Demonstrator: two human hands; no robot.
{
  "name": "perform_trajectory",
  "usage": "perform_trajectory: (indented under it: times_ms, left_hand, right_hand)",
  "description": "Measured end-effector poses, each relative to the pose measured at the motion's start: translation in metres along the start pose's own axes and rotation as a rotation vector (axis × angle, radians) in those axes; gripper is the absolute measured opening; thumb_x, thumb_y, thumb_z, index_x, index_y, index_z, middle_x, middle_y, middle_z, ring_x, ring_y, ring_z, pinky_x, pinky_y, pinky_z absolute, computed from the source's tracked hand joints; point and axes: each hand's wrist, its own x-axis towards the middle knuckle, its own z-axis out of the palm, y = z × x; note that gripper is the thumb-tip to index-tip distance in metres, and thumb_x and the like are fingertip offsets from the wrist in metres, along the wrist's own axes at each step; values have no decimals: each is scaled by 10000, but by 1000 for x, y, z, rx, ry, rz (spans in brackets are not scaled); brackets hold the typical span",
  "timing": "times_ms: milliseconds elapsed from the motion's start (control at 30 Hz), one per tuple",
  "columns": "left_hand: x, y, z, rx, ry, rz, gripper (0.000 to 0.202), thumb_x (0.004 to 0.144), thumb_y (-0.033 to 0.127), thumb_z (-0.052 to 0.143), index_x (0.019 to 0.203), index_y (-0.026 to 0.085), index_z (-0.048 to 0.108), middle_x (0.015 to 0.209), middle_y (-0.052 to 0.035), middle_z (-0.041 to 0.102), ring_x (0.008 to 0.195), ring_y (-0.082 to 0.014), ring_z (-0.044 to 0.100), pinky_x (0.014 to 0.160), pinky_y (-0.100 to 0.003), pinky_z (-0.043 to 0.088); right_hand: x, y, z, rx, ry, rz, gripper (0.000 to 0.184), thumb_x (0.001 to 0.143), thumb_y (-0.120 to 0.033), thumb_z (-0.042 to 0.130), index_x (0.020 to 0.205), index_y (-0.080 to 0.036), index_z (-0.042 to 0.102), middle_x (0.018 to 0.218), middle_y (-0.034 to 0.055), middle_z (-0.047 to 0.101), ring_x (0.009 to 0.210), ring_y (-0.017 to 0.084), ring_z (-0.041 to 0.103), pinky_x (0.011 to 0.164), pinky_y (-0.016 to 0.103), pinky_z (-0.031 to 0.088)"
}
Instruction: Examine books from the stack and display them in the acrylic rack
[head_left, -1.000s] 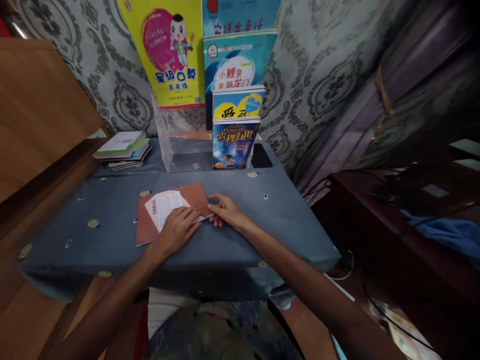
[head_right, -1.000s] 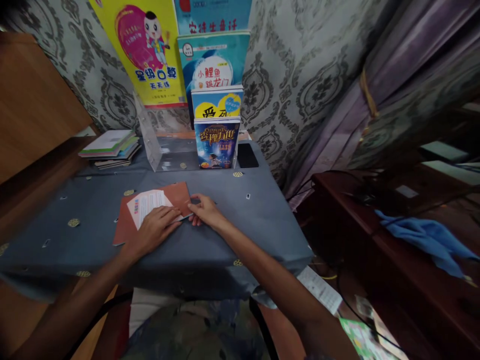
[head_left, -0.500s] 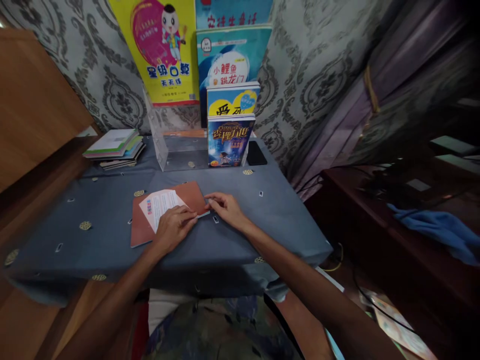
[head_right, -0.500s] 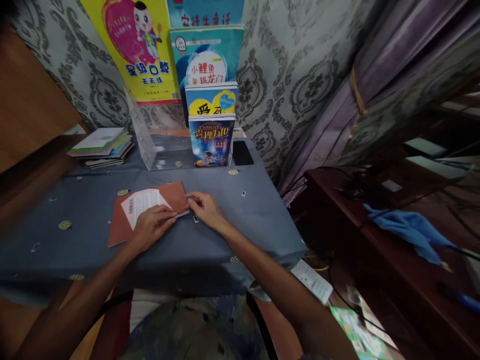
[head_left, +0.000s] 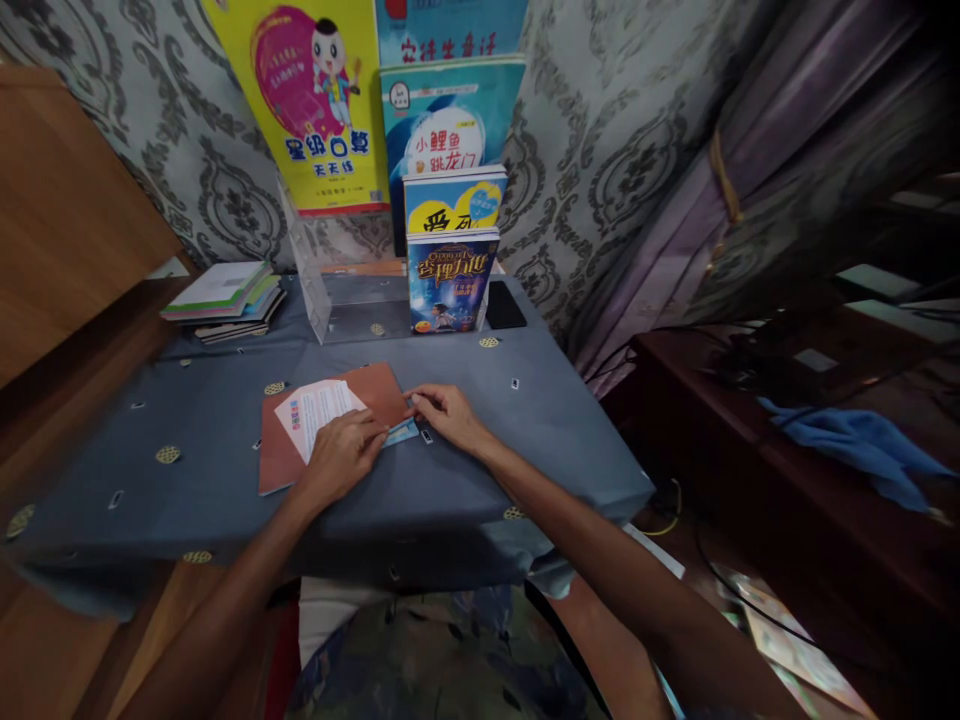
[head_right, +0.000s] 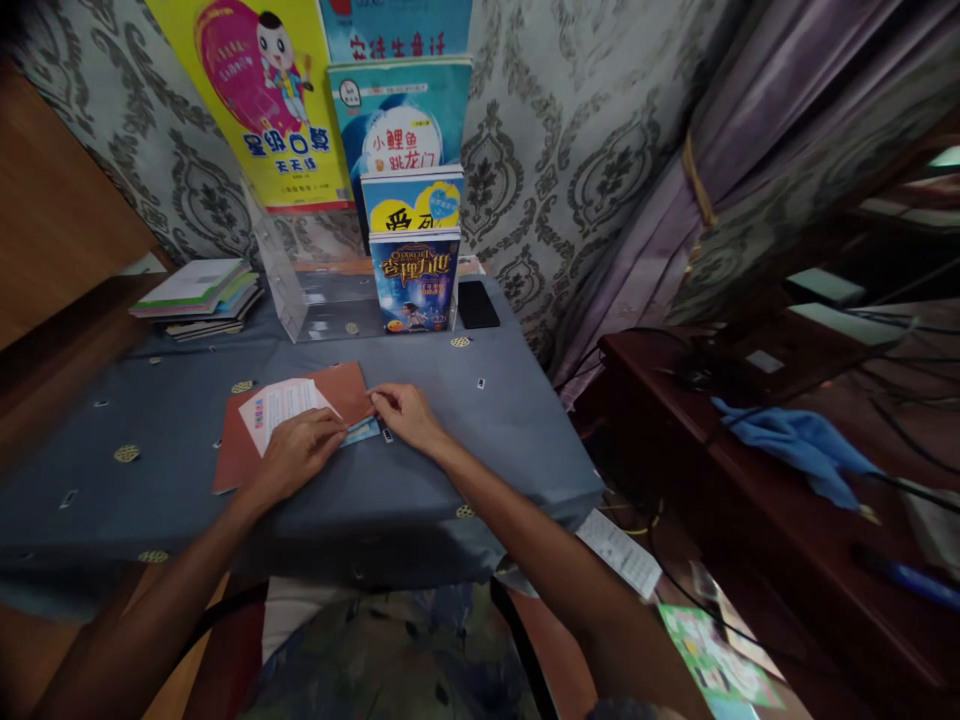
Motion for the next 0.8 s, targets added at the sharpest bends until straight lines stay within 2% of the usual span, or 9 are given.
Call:
perform_trajectory:
  times_ms: [267, 433, 567, 700, 800]
  left_hand:
    - [-2, 3, 0, 23, 6, 13, 238, 976, 223, 502, 984, 199, 739, 950, -50, 690, 917, -205, 642, 802, -325, 489]
    - [-9, 3, 15, 57, 118, 56, 252, 994, 216, 480, 979, 192, 730, 970, -65, 704, 946, -219, 636, 868, -365, 497]
    - [-14, 1, 20, 29, 149, 111, 272, 1003, 213, 452, 1030, 189, 722, 1027, -83, 707, 966, -222, 643, 878, -381, 512]
    - [-16, -17, 19, -65, 123, 167, 288, 1008, 218, 436, 1121, 191, 699, 1129, -78, 713, 1053, -199, 649, 946, -354, 512]
    - [-19, -51, 15, -32, 124, 109, 320, 1006, 251, 430, 1222, 191, 659, 1281, -90, 674, 1190, -210, 613, 1045, -381, 472]
  right_hand:
    - [-1, -6, -2, -126, -12, -22, 291, 950, -278, 494, 957, -154, 758, 776, 48, 765, 711, 166, 702, 679, 260, 513]
    - [-9, -17, -2, -488, -33, -148, 249, 956, -225, 519, 869, -167, 746, 772, 43, 743, 737, 169, 658, 724, 271, 462]
    - [-24, -23, 5, -790, -43, -297, 216, 962, -198, 533, 863, -172, 723, 753, 51, 698, 780, 185, 618, 746, 288, 444]
    - [-44, -24, 14, -915, -88, -436, 215, 991, -184, 491, 991, -165, 705, 902, 92, 727, 933, 224, 614, 880, 349, 457]
    - [-51, -27, 14, -930, -96, -436, 224, 983, -169, 495, 1104, -169, 682, 1095, 111, 726, 1049, 242, 598, 940, 384, 450]
